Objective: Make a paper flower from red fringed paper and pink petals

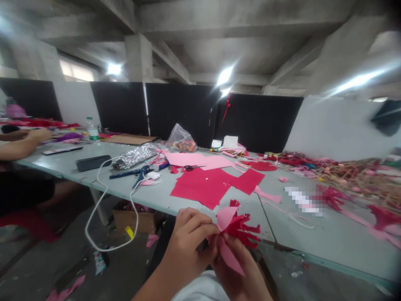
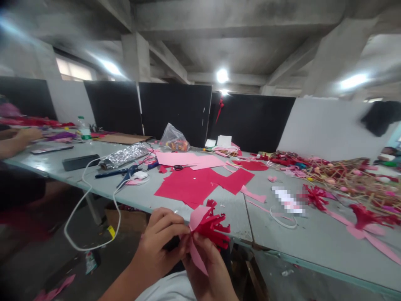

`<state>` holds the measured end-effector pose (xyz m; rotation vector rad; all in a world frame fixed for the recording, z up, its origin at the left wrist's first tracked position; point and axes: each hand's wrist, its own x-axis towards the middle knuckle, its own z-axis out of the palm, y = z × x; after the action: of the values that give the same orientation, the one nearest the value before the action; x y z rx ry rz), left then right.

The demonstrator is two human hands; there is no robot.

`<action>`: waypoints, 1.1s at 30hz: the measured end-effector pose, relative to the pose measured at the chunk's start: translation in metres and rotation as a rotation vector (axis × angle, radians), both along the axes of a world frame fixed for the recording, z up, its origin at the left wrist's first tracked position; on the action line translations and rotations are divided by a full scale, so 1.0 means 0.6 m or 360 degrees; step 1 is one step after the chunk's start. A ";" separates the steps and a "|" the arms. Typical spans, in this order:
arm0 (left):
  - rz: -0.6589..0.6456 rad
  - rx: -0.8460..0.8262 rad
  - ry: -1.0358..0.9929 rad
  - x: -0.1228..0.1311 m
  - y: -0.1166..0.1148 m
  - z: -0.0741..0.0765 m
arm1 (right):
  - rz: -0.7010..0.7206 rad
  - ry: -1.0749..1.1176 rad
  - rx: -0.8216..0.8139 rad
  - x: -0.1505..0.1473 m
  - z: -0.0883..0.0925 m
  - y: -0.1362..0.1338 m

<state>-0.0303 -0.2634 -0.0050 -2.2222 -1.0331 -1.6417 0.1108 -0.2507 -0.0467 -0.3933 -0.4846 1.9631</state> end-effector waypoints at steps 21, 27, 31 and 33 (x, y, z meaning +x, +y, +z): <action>-0.0148 -0.0425 -0.0462 0.000 0.005 -0.007 | -0.0109 0.0017 0.0105 -0.003 0.031 -0.019; -0.0110 -0.0527 -0.0497 -0.002 -0.004 0.001 | -0.0158 -0.0040 0.0302 0.001 0.013 -0.006; -0.0107 -0.0536 -0.0533 0.004 -0.006 0.003 | -0.0158 -0.0069 0.0356 0.006 0.017 -0.008; -0.0111 -0.0529 -0.0546 0.007 -0.004 0.002 | -0.0175 -0.0075 0.0375 0.008 0.015 -0.010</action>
<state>-0.0258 -0.2661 -0.0040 -2.2367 -1.4192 -2.0662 0.1155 -0.2569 -0.0375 -0.3098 -0.7022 1.7704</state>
